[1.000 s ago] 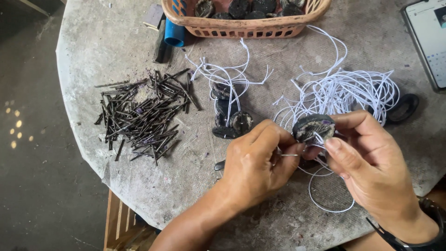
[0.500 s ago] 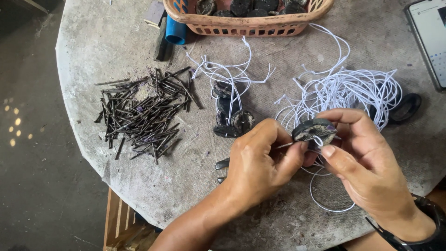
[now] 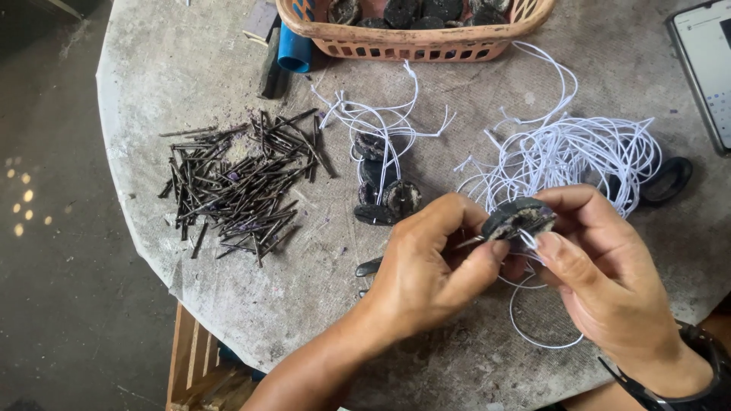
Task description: Threading cotton wicks through metal tabs and crimping them with pliers to secure the assembly.
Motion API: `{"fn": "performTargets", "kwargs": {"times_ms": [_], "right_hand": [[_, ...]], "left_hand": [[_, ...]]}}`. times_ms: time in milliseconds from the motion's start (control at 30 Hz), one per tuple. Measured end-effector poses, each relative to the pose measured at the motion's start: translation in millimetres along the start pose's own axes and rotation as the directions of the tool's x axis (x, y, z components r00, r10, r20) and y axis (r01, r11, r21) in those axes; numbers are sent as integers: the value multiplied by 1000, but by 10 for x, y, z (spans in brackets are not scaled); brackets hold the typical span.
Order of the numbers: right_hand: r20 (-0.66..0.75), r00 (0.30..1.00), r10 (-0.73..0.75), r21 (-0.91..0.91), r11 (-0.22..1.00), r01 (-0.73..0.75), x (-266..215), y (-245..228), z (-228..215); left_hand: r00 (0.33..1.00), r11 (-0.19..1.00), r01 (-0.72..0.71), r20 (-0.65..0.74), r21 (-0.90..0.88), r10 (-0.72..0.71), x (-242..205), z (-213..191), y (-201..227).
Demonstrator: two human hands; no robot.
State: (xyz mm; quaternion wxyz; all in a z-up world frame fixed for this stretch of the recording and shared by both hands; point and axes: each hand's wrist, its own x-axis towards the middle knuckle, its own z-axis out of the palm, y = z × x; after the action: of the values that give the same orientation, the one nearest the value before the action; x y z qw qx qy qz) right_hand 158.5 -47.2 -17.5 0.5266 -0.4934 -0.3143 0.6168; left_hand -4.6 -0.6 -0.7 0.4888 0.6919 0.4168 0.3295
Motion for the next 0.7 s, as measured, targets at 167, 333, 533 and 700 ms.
{"fn": "performTargets", "kwargs": {"times_ms": [167, 333, 533, 700], "right_hand": [[86, 965, -249, -149, 954, 260, 3, -154, -11], [4, 931, -365, -203, 911, 358, 113, -164, -121], [-120, 932, -341, -255, 918, 302, 151, -190, -116], [112, 927, -357, -258, 891, 374, 85, -186, -177]], "left_hand": [[989, 785, 130, 138, -605, -57, -18, -116, -180], [937, 237, 349, 342, -906, -72, -38, -51, -237], [944, 196, 283, 309, -939, 114, -62, -131, -232], [990, 215, -60, -30, -975, 139, -37, -588, -412]]}}
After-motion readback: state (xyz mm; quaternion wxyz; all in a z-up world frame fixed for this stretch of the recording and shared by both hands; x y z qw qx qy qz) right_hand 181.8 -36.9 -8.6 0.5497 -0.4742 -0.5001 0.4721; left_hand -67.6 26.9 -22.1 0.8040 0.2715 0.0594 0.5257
